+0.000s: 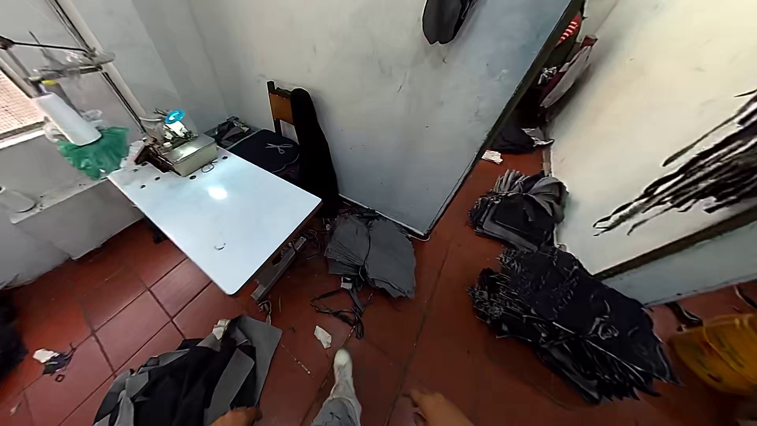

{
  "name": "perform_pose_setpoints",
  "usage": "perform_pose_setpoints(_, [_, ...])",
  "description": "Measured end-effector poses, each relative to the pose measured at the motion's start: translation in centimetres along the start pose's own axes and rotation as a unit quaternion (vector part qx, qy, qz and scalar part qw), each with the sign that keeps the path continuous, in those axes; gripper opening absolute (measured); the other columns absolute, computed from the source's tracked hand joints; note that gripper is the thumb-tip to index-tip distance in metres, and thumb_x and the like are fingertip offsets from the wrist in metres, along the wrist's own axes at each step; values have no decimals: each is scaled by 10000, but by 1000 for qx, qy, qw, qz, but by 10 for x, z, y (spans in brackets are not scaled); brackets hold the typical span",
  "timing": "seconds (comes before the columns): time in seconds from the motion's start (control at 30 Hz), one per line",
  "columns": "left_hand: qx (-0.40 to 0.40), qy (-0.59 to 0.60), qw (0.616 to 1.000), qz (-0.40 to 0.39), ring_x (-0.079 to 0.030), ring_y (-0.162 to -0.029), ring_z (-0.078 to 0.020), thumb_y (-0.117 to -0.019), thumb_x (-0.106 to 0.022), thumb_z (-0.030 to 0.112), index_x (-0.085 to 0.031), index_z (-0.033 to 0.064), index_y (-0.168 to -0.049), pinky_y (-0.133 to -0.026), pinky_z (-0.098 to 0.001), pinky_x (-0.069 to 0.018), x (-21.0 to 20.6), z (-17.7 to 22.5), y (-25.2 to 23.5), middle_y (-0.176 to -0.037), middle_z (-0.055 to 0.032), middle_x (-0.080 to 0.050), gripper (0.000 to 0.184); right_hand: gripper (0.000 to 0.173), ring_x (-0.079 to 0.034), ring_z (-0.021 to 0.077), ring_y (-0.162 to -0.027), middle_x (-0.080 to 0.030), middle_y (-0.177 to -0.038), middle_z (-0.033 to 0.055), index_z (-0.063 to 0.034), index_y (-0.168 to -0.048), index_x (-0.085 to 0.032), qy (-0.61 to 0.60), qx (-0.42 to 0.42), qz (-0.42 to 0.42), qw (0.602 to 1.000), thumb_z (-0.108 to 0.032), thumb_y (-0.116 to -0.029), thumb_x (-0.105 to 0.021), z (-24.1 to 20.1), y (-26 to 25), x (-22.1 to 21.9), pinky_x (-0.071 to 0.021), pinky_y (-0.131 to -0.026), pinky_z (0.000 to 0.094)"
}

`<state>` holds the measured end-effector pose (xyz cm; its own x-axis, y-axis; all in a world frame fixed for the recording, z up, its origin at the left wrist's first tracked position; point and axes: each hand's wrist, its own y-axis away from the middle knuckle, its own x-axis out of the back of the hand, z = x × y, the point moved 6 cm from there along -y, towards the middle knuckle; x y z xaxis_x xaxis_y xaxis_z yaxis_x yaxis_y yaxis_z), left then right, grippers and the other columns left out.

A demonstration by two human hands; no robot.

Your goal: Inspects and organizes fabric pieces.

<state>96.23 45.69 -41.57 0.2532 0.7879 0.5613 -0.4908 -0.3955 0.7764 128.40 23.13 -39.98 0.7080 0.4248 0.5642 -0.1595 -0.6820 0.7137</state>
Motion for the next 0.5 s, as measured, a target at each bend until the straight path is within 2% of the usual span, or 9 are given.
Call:
perform_pose_setpoints(0.1, [11, -8, 999, -45, -579, -1307, -427, -1042, -581, 339, -593, 110, -1433, -1092, -657, -419, 45, 40, -95, -1388, -209, -628, 452, 404, -658, 406, -1172, -666, -1295, 234, -44, -1423, -584, -51, 58, -10, 997, -100, -1032, -503, 28, -32, 50, -488, -1030, 587])
perform_pose_setpoints(0.2, [0, -28, 997, -74, -570, -1309, -439, -1041, -581, 321, -576, 96, -1440, -1086, -658, -425, 90, 98, -198, -1393, -225, -614, 458, 413, -663, 428, -1160, -669, -1292, 240, -61, -1439, -574, -13, -5, -51, 999, -105, -1033, -517, 91, -47, 116, -492, -1011, 617])
perform_pose_setpoints(0.27, [-31, 6, 996, -79, -572, -1307, -428, -1046, -573, 318, -576, 81, -1436, -1101, -644, -418, 113, 149, -257, -1386, -227, -616, 456, 414, -665, 433, -1148, -680, -1273, 228, -88, -1439, -583, 29, -52, -62, 996, -126, -1029, -542, 135, -59, 180, -493, -997, 640])
perform_pose_setpoints(0.33, [-57, 88, 992, -77, -597, -1287, -395, -1052, -559, 286, -590, 65, -1416, -1115, -599, -427, 124, 197, -305, -1367, -214, -634, 427, 400, -667, 434, -1131, -694, -1235, 222, -116, -1423, -601, 49, -83, -28, 995, -165, -1027, -570, 182, -78, 261, -493, -987, 652])
perform_pose_setpoints(0.43, [-46, 205, 974, -90, -605, -1285, -347, -1045, -565, 246, -608, 45, -1390, -1133, -547, -430, 108, 247, -368, -1356, -192, -645, 401, 436, -696, 406, -1066, -708, -1193, 203, -123, -1409, -614, 73, -97, 110, 986, -171, -977, -639, 255, -116, 421, -531, -938, 650])
perform_pose_setpoints(0.5, [-25, 221, 967, -127, -594, -1297, -356, -1041, -568, 241, -608, 44, -1388, -1138, -556, -419, 78, 265, -409, -1356, -200, -643, 401, 400, -708, 406, -964, -720, -1100, 208, -75, -1362, -633, 109, -65, 216, 968, -96, -965, -667, 264, -149, 533, -546, -857, 655])
